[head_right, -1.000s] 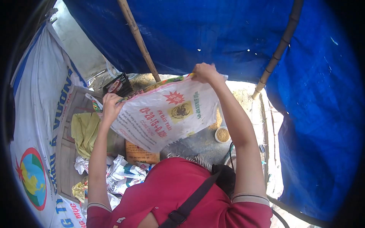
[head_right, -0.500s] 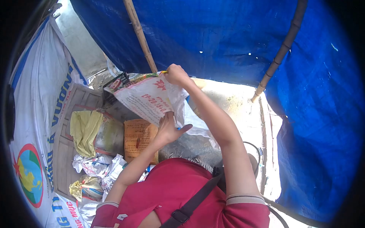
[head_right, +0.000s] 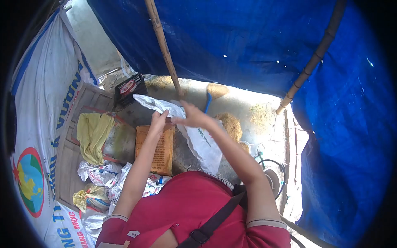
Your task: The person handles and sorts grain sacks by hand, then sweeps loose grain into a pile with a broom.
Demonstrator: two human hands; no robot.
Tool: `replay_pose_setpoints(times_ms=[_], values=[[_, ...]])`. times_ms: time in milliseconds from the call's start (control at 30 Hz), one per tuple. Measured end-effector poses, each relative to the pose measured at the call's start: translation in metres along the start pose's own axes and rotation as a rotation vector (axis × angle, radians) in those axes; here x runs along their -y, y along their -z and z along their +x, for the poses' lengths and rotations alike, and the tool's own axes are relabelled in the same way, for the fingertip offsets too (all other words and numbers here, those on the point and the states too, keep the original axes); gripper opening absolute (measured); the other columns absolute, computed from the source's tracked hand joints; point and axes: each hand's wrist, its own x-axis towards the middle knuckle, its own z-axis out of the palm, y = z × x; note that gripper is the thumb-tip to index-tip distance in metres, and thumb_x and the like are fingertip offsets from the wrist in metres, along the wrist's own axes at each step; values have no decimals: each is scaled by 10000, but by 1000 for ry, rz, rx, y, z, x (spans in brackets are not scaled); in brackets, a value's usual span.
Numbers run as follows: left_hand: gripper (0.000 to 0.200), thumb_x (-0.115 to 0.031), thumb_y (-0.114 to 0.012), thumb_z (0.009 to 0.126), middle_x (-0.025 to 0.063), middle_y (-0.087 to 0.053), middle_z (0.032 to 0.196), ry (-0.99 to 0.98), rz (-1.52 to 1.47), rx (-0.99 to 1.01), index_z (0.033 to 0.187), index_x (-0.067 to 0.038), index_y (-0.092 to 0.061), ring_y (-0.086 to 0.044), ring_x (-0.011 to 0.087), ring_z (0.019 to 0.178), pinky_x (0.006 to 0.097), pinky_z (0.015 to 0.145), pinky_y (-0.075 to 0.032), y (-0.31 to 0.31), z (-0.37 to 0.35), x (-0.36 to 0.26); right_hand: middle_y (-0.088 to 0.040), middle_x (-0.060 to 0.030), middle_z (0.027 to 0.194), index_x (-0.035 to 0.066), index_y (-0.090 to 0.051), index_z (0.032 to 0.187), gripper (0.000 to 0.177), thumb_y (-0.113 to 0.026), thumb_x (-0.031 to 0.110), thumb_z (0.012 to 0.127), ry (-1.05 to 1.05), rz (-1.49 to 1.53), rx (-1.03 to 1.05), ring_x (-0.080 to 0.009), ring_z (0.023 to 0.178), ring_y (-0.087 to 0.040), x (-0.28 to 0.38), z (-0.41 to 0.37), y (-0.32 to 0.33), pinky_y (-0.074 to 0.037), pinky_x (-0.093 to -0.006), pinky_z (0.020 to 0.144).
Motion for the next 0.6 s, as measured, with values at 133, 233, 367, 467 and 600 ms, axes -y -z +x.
replay_pose_setpoints(times_ms=[133, 233, 367, 467, 600], values=[[166, -147, -541, 839, 58, -565, 724, -98, 7, 29, 879, 15, -534, -519, 108, 544, 244, 435, -404, -7, 8, 9, -483, -242, 1150, -13, -241, 1305, 890, -624, 518, 702, -120, 82, 211, -359, 1093, -455, -16, 1, -33, -380, -397, 902], [148, -168, -563, 834, 18, -557, 701, -87, -15, 120, 865, -27, -529, -496, 89, 544, 234, 450, -379, -7, 11, 0, -498, -251, 1125, -15, -279, 1291, 899, -616, 557, 686, -167, 147, 293, -347, 1087, -464, -29, 4, -19, -373, -381, 905], [196, -189, -597, 814, 23, -568, 728, -117, -53, 214, 891, -22, -530, -518, 87, 577, 226, 474, -393, -3, 6, -10, -464, -247, 1177, -19, -297, 1288, 881, -607, 555, 697, -234, 264, 299, -310, 1133, -428, -35, -8, 6, -345, -358, 934], [200, -183, -602, 808, 29, -578, 765, -148, 72, 282, 901, -20, -533, -542, 93, 617, 227, 506, -417, -2, 2, -24, -559, -207, 1030, -22, -440, 1191, 598, -572, 401, 790, -81, 249, 235, -249, 975, -530, -53, -8, -5, -421, -328, 819], [211, -9, -525, 744, 41, -582, 813, -229, 10, 89, 952, 24, -531, -552, 102, 665, 221, 557, -439, 3, 9, -33, -524, -47, 621, -46, -569, 924, 249, -423, 113, 801, -141, 185, -140, -120, 566, -468, -57, 8, 11, -392, -297, 517]])
